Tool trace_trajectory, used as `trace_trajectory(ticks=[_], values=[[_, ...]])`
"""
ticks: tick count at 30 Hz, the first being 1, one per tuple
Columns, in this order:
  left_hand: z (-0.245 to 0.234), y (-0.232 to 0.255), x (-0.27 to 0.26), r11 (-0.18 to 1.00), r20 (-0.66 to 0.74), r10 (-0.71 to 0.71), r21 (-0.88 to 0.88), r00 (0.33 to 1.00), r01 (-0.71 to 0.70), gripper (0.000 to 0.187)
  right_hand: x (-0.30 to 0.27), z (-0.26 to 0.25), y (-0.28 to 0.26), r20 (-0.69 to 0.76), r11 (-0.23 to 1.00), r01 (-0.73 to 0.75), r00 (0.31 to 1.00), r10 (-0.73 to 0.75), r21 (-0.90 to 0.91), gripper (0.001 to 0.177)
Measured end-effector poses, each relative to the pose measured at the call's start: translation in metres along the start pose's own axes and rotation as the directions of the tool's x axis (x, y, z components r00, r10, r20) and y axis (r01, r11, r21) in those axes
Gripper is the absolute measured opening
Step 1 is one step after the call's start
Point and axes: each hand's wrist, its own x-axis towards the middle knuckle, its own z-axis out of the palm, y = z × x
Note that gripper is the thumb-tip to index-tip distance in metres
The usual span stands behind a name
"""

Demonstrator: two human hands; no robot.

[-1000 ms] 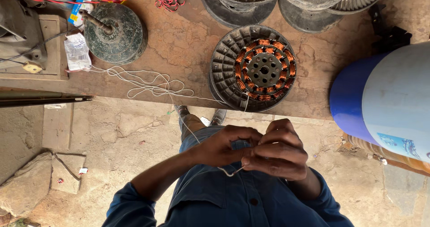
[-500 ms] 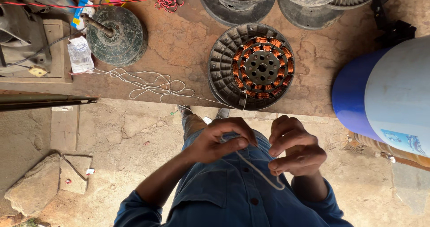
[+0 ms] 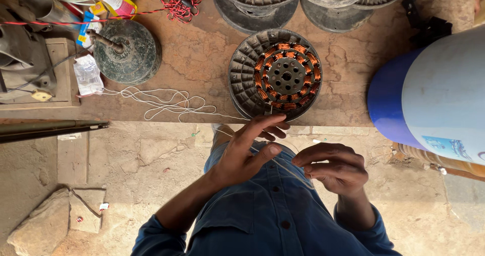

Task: The person ties white string around copper windings on a motor stator to secure the coils. The hands repeatedly wrap and knot the string around different sections of the stator while standing at a workbench.

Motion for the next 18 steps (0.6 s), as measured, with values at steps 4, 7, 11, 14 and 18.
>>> trace_trajectory(ticks=[4,7,11,14,18], values=[[-0.009,-0.008,-0.005,0.989,0.124,-0.132,-0.046,0.983,0.139,0.026,0.020,0.009,-0.003,0.070,0.992,0.128,0.989,-0.127,-0.017,0.017],[-0.025,-0.014,-0.008,0.972,0.126,-0.153,-0.158,0.980,0.172,0.021,0.034,0.021,-0.007,0.027,0.994,0.105,0.994,-0.106,0.013,0.014],[-0.038,-0.015,-0.002,0.994,0.052,-0.099,0.054,0.994,0.096,0.015,0.051,0.037,-0.024,-0.270,0.999,0.000,0.963,-0.014,-0.052,0.021],[-0.042,-0.010,0.008,0.940,0.027,0.158,0.301,0.987,-0.159,0.012,0.062,0.044,-0.032,-0.115,0.948,-0.186,0.980,0.161,-0.257,0.036],[-0.051,-0.007,0.010,0.981,0.099,0.045,0.184,0.994,-0.063,0.015,0.060,0.066,-0.023,-0.100,0.781,-0.308,0.947,0.305,-0.544,0.032]])
